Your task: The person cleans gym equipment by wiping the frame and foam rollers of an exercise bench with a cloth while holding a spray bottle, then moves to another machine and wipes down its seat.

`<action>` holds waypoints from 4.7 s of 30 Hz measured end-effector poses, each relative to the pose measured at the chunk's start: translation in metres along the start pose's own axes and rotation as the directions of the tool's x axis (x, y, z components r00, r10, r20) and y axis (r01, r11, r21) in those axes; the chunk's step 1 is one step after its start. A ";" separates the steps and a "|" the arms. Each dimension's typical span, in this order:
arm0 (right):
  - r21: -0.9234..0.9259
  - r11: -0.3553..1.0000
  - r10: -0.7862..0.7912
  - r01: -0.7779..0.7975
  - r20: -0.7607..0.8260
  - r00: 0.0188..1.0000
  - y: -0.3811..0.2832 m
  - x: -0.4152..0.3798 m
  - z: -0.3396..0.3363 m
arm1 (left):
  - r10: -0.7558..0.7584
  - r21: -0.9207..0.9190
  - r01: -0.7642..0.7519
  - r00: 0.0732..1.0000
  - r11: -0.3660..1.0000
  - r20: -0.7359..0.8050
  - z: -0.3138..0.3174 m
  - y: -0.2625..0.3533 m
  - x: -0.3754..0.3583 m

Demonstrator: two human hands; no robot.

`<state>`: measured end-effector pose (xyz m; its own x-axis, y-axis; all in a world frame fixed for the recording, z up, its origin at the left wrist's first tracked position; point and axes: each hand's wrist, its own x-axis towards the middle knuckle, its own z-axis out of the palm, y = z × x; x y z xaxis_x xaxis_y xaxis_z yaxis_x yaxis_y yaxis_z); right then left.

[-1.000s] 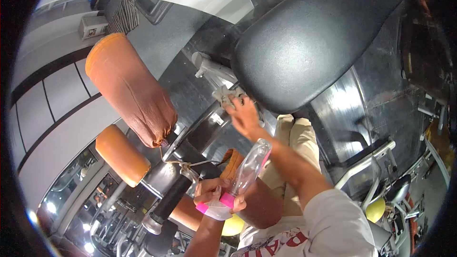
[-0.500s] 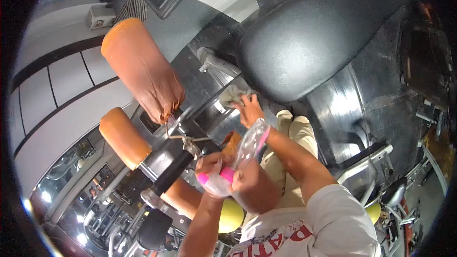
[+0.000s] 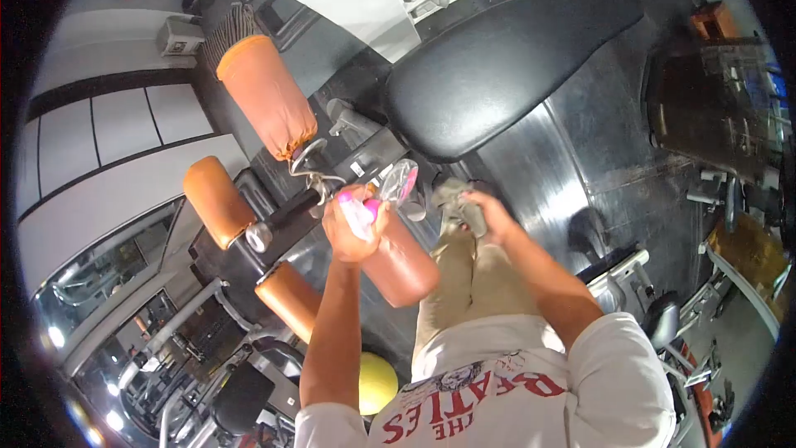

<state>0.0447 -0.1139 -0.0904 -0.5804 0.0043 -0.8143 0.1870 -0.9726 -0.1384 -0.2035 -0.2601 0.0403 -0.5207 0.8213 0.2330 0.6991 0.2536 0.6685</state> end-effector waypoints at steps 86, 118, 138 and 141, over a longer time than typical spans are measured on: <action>0.273 0.371 -0.716 0.887 -0.525 0.461 0.421 -0.174 0.341 | 0.254 -0.508 0.276 0.618 0.816 0.744 -0.348 -0.033 -0.090; 0.290 0.185 -0.716 0.939 -0.615 0.331 0.399 -0.134 0.387 | 0.186 -0.384 0.226 0.593 0.895 0.784 -0.326 -0.045 -0.009; 0.242 0.170 -0.683 0.955 -0.670 0.291 0.385 -0.119 0.407 | 0.282 -0.326 -0.015 0.541 0.945 0.792 -0.290 -0.050 0.027; 0.272 0.170 -0.690 0.947 -0.654 0.311 0.380 -0.115 0.408 | 0.345 -0.379 -0.054 0.548 0.924 0.762 -0.283 -0.058 0.026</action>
<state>-0.1405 -0.5785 0.1809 0.2085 0.8241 -0.5266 -0.7338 -0.2242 -0.6413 -0.3960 -0.3984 0.2077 0.3289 0.9271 -0.1800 0.4884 -0.0039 0.8726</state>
